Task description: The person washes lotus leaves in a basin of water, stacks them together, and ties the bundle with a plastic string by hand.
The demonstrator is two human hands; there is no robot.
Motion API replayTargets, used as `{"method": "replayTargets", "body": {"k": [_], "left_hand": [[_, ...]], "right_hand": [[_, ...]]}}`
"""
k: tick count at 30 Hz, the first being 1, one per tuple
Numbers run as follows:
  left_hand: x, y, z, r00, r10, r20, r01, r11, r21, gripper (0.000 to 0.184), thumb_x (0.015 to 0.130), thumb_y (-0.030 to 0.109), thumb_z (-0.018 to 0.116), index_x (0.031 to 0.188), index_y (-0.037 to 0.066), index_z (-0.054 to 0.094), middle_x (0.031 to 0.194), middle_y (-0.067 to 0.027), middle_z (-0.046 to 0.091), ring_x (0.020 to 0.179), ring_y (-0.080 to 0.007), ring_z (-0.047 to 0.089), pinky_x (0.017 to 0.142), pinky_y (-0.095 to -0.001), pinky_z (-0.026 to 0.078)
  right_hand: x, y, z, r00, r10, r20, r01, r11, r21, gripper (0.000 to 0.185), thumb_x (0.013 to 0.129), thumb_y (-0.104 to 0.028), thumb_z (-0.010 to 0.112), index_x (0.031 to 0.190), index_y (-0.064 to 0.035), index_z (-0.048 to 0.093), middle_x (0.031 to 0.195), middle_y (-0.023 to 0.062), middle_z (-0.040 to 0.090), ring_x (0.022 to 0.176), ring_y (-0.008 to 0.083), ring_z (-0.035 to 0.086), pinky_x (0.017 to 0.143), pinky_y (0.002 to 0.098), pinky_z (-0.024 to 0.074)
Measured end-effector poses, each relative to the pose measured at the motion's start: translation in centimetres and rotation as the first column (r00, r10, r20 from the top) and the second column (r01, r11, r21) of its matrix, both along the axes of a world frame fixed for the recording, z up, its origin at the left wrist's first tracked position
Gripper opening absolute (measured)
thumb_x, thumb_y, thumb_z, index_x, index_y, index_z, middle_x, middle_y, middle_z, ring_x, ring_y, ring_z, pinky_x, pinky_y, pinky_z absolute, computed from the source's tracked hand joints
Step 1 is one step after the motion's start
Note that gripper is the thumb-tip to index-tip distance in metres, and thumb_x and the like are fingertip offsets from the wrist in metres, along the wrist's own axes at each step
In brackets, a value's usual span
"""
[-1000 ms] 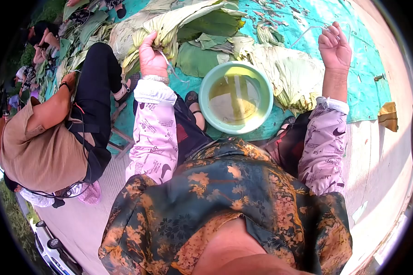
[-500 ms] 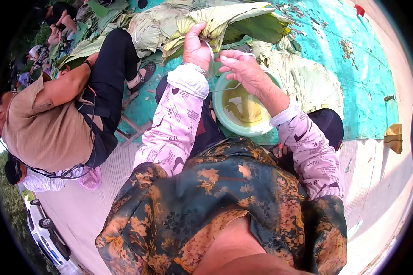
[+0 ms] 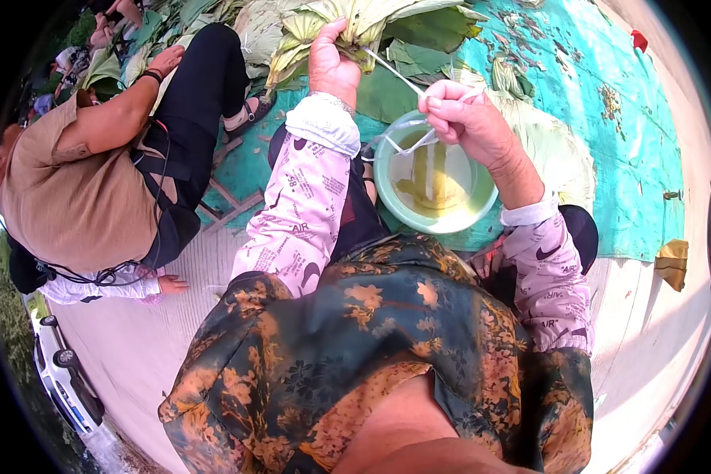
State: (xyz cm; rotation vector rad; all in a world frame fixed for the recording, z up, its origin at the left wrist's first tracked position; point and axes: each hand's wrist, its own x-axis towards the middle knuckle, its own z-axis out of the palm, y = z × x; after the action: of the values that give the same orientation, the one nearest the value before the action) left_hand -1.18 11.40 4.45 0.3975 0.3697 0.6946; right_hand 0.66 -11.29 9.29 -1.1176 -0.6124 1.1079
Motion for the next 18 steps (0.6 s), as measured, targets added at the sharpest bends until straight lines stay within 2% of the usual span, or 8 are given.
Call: {"method": "replayTargets", "body": {"k": [6, 10, 14, 18], "left_hand": [[-1.1, -0.5, 0.9, 1.000, 0.014, -0.004, -0.014, 0.999, 0.033, 0.023, 0.071, 0.004, 0.062, 0.094, 0.000, 0.058, 0.093, -0.0096, 0.061, 0.085, -0.0240, 0.059, 0.080, -0.0379, 0.048], [-1.0, -0.4, 0.7, 0.999, -0.015, -0.037, 0.013, 0.999, -0.038, 0.024, 0.070, 0.006, 0.063, 0.093, 0.000, 0.058, 0.092, -0.0103, 0.061, 0.084, -0.0246, 0.059, 0.079, -0.0391, 0.048], [-1.3, -0.9, 1.4, 0.995, -0.090, -0.051, 0.090, 0.996, -0.011, 0.024, 0.070, 0.005, 0.063, 0.093, 0.000, 0.058, 0.091, -0.0100, 0.062, 0.081, -0.0237, 0.060, 0.076, -0.0369, 0.050], [-1.5, -1.4, 1.6, 0.974, -0.216, -0.067, 0.220, 0.974, 0.050, 0.022, 0.070, 0.004, 0.064, 0.091, 0.001, 0.060, 0.089, -0.0090, 0.062, 0.080, -0.0224, 0.060, 0.077, -0.0355, 0.050]], "right_hand": [[2.5, -3.0, 1.8, 0.996, 0.025, 0.091, -0.022, 0.999, -0.035, 0.016, 0.080, -0.016, 0.056, 0.082, -0.0007, 0.057, 0.056, -0.0042, 0.045, 0.046, 0.0025, 0.034, 0.041, 0.0169, 0.0257], [2.0, -3.7, 2.1, 0.985, 0.066, 0.157, -0.049, 0.992, -0.114, 0.016, 0.079, -0.016, 0.057, 0.080, -0.0001, 0.058, 0.054, -0.0039, 0.043, 0.045, 0.0029, 0.034, 0.041, 0.0170, 0.0238], [2.0, -4.6, 3.1, 0.986, 0.052, 0.157, -0.043, 0.997, -0.061, 0.015, 0.079, -0.014, 0.056, 0.080, 0.0002, 0.057, 0.054, -0.0035, 0.043, 0.045, 0.0028, 0.034, 0.041, 0.0166, 0.0232], [3.9, -6.6, 3.3, 0.989, -0.108, 0.105, 0.101, 0.992, 0.073, 0.013, 0.080, -0.013, 0.054, 0.079, -0.0005, 0.054, 0.052, -0.0054, 0.038, 0.044, 0.0016, 0.029, 0.039, 0.0168, 0.0196]]}}
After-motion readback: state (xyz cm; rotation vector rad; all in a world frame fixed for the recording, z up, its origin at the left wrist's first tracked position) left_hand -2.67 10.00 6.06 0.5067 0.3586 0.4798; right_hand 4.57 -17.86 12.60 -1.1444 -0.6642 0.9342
